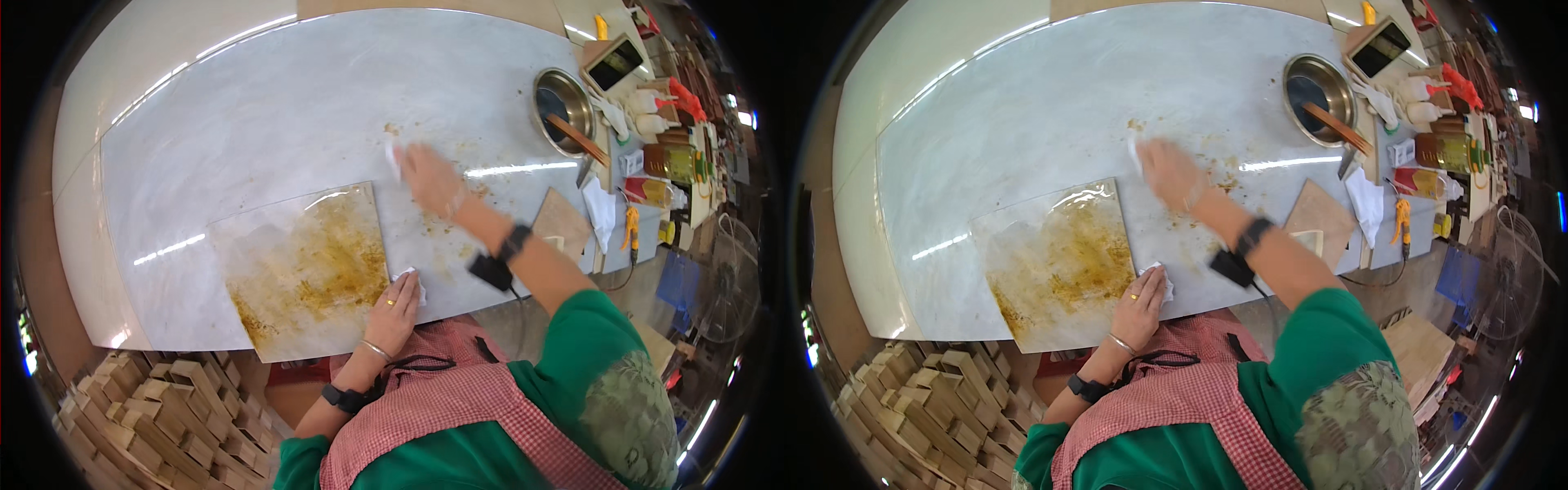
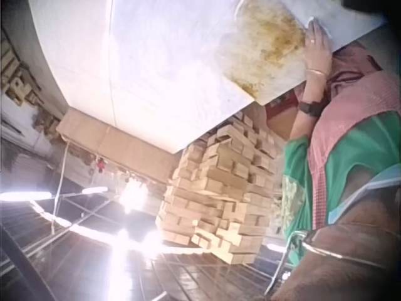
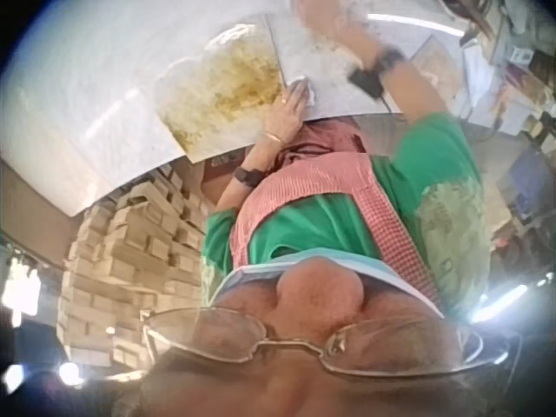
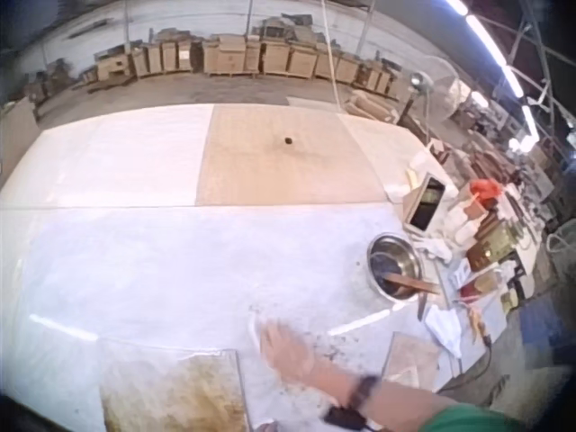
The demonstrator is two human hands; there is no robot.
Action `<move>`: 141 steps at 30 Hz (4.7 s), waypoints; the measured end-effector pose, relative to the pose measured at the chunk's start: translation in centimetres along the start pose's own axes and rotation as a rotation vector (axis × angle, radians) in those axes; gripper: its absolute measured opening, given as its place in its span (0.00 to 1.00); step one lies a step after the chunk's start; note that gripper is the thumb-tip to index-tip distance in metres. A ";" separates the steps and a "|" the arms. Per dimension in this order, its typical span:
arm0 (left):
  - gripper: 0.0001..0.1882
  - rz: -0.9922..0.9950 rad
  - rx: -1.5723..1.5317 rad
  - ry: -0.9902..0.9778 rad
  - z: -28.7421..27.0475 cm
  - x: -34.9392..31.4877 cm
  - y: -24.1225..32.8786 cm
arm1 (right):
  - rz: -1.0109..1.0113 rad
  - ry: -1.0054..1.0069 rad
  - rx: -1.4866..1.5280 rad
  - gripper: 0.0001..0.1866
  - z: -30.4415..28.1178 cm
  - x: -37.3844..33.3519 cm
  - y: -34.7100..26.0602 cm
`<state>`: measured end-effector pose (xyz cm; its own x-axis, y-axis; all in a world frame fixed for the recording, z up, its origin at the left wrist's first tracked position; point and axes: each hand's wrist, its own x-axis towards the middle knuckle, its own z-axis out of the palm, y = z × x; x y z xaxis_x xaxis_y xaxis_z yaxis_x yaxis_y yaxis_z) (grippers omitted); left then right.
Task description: Cleaning a work table with a cloth and scraping tool in a manufacturing facility.
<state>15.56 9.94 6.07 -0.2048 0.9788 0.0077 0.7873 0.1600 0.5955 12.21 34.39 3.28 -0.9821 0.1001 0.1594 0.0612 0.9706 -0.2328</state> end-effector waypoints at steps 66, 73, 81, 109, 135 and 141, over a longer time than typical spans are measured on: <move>0.17 -0.537 -0.216 0.417 -4.9 -26.2 -4.1 | 0.226 -0.574 0.371 0.15 0.7 -3.4 -26.1; 0.16 -0.717 -0.333 0.524 -4.0 -27.2 -3.8 | -0.098 0.071 0.439 0.14 9.5 6.2 -24.5; 0.15 -0.859 -0.377 0.614 -2.3 -30.4 -3.6 | -0.059 -0.769 0.509 0.17 3.6 3.0 -32.3; 0.13 -0.590 -0.303 0.684 -5.8 -25.6 -4.5 | 0.045 0.233 0.198 0.17 6.7 -2.9 -22.4; 0.13 -0.787 -0.091 0.303 -0.4 -7.6 4.5 | 1.367 0.230 0.056 0.16 -6.1 -20.4 21.1; 0.12 -0.721 -0.035 0.320 0.2 -7.4 3.0 | 1.216 0.327 0.266 0.15 -6.6 -26.0 23.4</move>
<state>19.57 3.18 7.65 -0.8195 0.5497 -0.1620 0.3787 0.7317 0.5667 40.35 55.92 0.03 -0.2287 0.9709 -0.0716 0.8075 0.1481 -0.5710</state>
